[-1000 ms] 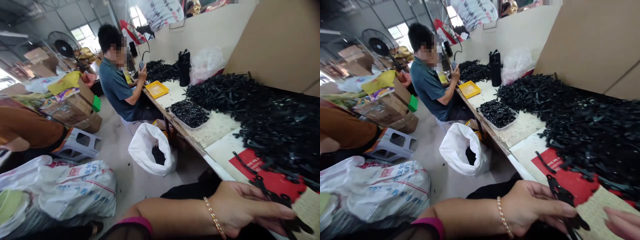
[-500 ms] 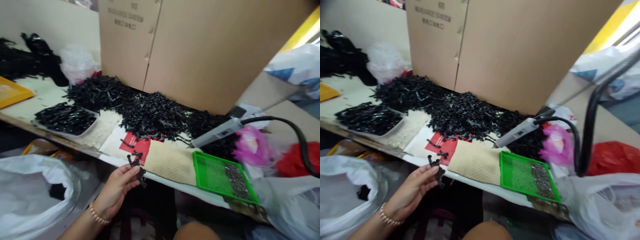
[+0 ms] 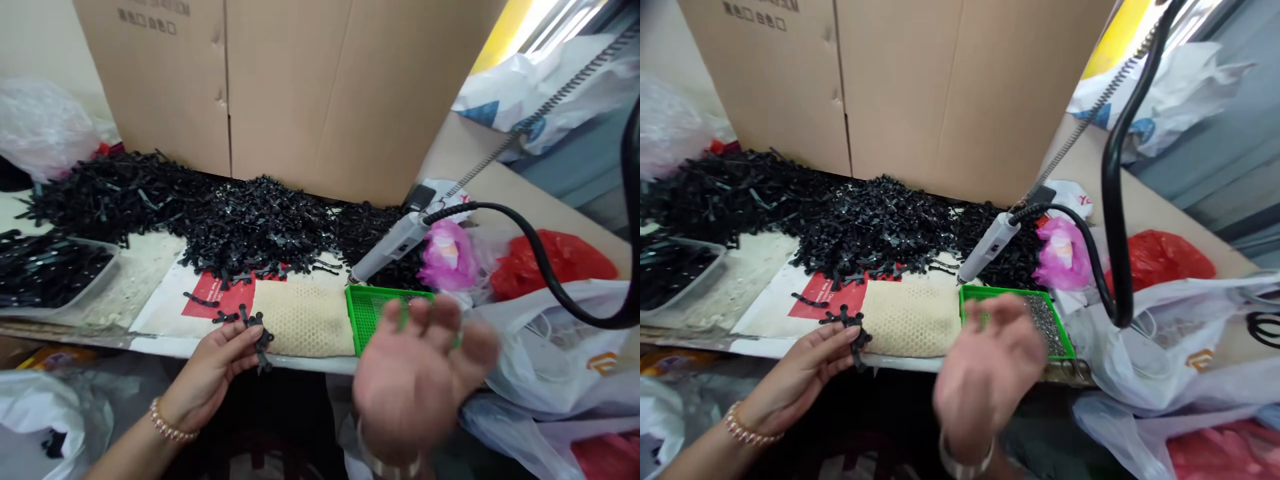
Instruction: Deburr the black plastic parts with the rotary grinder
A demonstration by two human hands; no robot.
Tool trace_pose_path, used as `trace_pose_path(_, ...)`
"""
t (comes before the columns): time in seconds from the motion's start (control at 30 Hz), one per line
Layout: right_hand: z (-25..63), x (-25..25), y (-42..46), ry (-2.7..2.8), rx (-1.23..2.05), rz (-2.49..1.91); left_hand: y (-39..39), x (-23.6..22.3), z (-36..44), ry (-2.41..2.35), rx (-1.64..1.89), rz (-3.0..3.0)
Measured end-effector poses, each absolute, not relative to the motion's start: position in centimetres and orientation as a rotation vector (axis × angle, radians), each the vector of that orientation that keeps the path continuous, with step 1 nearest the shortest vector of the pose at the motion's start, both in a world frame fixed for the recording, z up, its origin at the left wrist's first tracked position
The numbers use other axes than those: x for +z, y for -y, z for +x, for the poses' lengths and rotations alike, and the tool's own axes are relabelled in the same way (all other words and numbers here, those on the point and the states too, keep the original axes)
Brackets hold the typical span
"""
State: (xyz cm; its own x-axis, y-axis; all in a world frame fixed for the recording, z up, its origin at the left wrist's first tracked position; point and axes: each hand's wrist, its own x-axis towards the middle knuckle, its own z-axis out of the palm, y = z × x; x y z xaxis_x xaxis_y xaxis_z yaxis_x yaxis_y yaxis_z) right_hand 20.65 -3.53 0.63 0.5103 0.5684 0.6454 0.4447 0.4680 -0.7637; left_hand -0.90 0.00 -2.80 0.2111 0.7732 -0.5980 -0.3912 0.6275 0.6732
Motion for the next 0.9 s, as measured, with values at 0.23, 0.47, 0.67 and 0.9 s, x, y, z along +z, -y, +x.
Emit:
trace_pose_path(0.23, 27.1, -0.6, -3.4, 1.150, 0.401, -1.238, -3.5, -2.7, 5.6, -0.988, 0.652, 0.493)
trace_pose_path(0.47, 29.2, 0.1, -2.2, 1.155, 0.568, -1.221, -5.6, -4.3, 12.3, -0.954, 0.552, 0.555)
trace_pose_path(0.67, 30.3, -3.3, -1.2, 0.876, 0.622, -1.111, -5.5, -4.9, 13.1, -1.000, 0.533, 0.582)
trace_pose_path(0.9, 30.7, -4.4, -1.1, 0.830, 0.659, -1.026, -5.6, -4.8, 12.9, -0.997, 0.510, 0.597)
